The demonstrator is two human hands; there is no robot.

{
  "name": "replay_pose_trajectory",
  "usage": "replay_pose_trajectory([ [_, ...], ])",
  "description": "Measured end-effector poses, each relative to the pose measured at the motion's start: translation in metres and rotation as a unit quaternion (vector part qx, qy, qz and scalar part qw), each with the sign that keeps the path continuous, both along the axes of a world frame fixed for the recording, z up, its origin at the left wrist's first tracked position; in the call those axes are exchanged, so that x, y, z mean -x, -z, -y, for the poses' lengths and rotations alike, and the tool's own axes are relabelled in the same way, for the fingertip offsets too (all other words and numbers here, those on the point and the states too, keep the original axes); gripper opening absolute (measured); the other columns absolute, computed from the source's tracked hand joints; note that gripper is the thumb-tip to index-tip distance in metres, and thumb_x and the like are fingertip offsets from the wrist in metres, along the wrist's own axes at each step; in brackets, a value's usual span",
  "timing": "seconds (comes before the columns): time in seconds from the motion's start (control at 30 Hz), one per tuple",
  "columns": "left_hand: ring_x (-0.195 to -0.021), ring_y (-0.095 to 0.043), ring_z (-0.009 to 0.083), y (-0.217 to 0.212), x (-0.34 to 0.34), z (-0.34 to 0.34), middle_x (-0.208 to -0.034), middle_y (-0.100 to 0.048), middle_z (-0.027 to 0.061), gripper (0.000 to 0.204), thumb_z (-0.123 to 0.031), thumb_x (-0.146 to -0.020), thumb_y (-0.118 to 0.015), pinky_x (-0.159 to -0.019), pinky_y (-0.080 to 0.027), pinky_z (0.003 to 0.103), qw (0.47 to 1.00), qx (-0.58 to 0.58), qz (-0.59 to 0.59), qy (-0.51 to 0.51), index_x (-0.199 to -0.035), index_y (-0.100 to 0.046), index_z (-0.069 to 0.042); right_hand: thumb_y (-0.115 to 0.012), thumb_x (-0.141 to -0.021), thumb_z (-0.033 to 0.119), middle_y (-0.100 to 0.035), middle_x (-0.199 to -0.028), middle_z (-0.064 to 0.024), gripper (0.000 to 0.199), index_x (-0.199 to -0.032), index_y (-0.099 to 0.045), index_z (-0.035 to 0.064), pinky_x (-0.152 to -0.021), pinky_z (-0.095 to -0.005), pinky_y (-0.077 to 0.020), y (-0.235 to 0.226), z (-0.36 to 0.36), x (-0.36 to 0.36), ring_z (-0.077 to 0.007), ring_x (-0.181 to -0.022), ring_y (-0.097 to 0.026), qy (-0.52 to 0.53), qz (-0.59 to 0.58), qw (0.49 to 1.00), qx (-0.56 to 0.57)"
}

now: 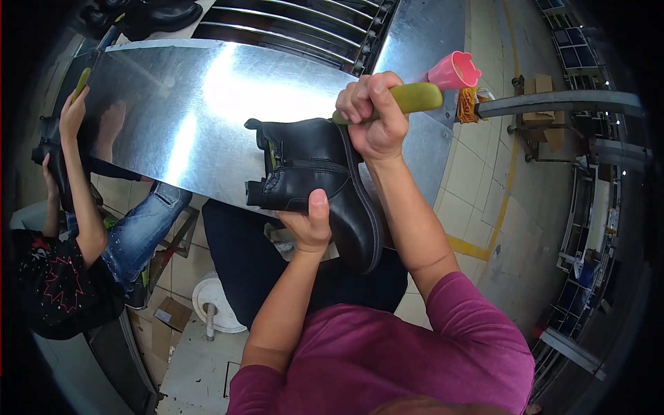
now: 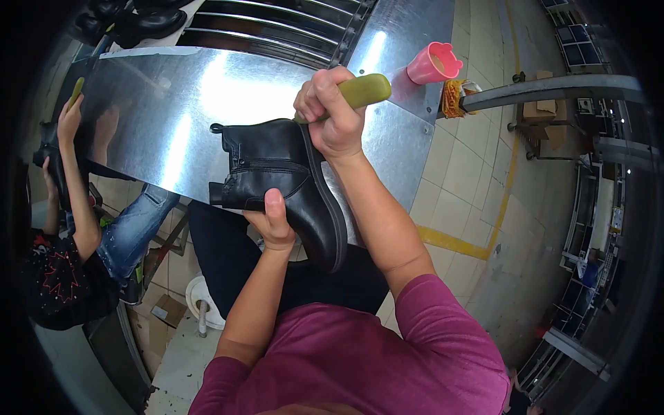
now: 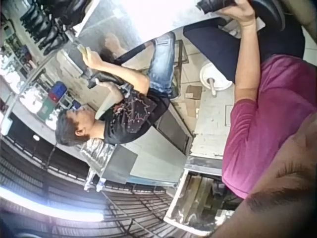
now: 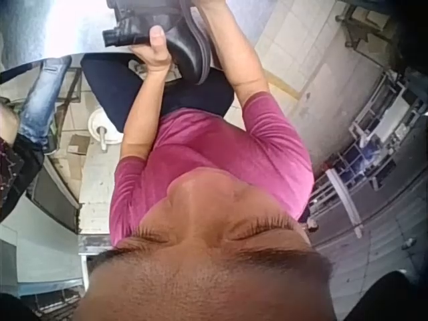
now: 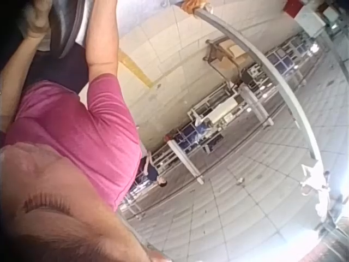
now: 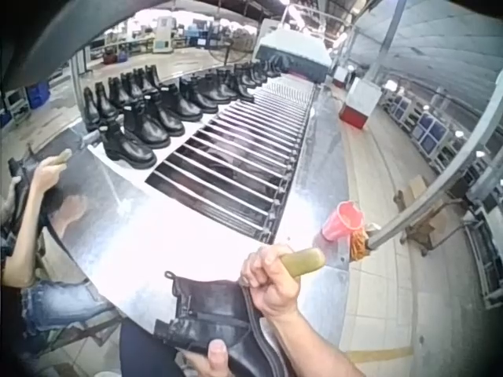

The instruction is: The recorder uses a green polishing block to rub and finish the surface of black leather boots at an assembly line.

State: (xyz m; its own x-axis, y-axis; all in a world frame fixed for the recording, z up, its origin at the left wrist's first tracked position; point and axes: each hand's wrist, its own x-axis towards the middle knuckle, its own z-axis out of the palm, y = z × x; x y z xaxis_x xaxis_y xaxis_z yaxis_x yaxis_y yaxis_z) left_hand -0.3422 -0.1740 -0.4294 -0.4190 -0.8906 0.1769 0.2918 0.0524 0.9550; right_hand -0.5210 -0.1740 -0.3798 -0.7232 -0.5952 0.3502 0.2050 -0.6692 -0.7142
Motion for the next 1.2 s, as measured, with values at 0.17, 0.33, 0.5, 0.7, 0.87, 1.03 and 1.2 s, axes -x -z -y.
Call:
replay_pose_trajectory([
  [0.17, -0.098, -0.064, 0.0302, 0.004, -0.003, -0.003, -0.108, -0.066, 0.015, 0.045, -0.031, -0.089, -0.065, -0.093, -0.048, 0.04, 1.0, -0.024, 0.003, 0.0, -0.113, -0.063, 0.006, -0.061, -0.103, 0.019, -0.041, -0.061, -0.0005, 0.021, -0.086, -0.054, 0.0097, -0.054, -0.0299, -0.036, -0.004, -0.006, -0.003, -0.0126, -0.053, -0.041, -0.018, -0.03, 0.999, -0.007],
  [0.33, -0.102, -0.063, 0.0292, 0.007, 0.002, -0.003, -0.112, -0.065, 0.0142, 0.048, -0.033, -0.088, -0.066, -0.098, -0.047, 0.04, 0.998, -0.054, -0.023, -0.017, -0.115, -0.062, 0.006, -0.059, -0.105, 0.017, -0.043, -0.061, -0.002, 0.019, -0.09, -0.054, 0.0062, -0.055, -0.0294, -0.0362, -0.009, -0.024, -0.023, -0.0125, -0.055, -0.042, -0.004, -0.08, 0.997, -0.011],
  [0.5, -0.101, -0.063, 0.026, 0.003, 0.005, -0.002, -0.112, -0.065, 0.0154, 0.058, -0.04, -0.089, -0.064, -0.094, -0.05, 0.039, 0.996, -0.061, -0.047, 0.037, -0.121, -0.058, 0.008, -0.055, -0.106, 0.022, -0.04, -0.061, -0.0005, 0.023, -0.089, -0.052, 0.0072, -0.051, -0.0299, -0.0325, -0.007, -0.052, -0.041, -0.0116, -0.05, -0.036, -0.03, -0.007, 0.999, -0.022],
  [0.7, -0.101, -0.064, 0.0255, 0.002, 0.007, -0.003, -0.113, -0.065, 0.0155, 0.06, -0.042, -0.09, -0.062, -0.094, -0.051, 0.039, 0.996, -0.061, -0.054, 0.04, -0.122, -0.057, 0.008, -0.056, -0.105, 0.019, -0.036, -0.058, 0.0006, 0.02, -0.09, -0.05, 0.0074, -0.048, -0.0297, -0.0334, -0.009, -0.061, -0.051, -0.0104, -0.047, -0.034, -0.018, 0.038, 0.998, -0.046],
  [0.87, -0.1, -0.065, 0.0262, 0.006, 0.005, -0.006, -0.112, -0.066, 0.0167, 0.063, -0.047, -0.09, -0.058, -0.091, -0.052, 0.039, 0.997, -0.061, -0.037, 0.025, -0.122, -0.056, 0.008, -0.057, -0.103, 0.017, -0.036, -0.058, 0.0011, 0.018, -0.089, -0.052, 0.0075, -0.044, -0.028, -0.0317, -0.021, -0.054, -0.049, -0.009, -0.044, -0.033, -0.013, 0.101, 0.99, -0.094],
  [1.03, -0.098, -0.066, 0.0268, 0.007, 0.005, -0.008, -0.111, -0.066, 0.0176, 0.066, -0.051, -0.091, -0.054, -0.089, -0.053, 0.04, 0.998, -0.061, -0.022, 0.025, -0.121, -0.056, 0.008, -0.059, -0.102, 0.015, -0.036, -0.058, 0.0015, 0.018, -0.087, -0.053, 0.007, -0.042, -0.0265, -0.0294, -0.01, -0.055, -0.044, -0.0077, -0.043, -0.032, -0.098, 0.092, 0.989, -0.062],
  [1.2, -0.106, -0.065, 0.0266, -0.001, 0.007, -0.007, -0.119, -0.064, 0.0177, 0.069, -0.045, -0.088, -0.063, -0.096, -0.052, 0.04, 0.992, -0.09, -0.076, 0.05, -0.129, -0.052, 0.01, -0.059, -0.103, 0.017, -0.037, -0.058, 0.0016, 0.019, -0.087, -0.053, 0.0072, -0.043, -0.0266, -0.029, -0.01, -0.058, -0.044, -0.0075, -0.044, -0.032, -0.111, 0.054, 0.99, -0.064],
])
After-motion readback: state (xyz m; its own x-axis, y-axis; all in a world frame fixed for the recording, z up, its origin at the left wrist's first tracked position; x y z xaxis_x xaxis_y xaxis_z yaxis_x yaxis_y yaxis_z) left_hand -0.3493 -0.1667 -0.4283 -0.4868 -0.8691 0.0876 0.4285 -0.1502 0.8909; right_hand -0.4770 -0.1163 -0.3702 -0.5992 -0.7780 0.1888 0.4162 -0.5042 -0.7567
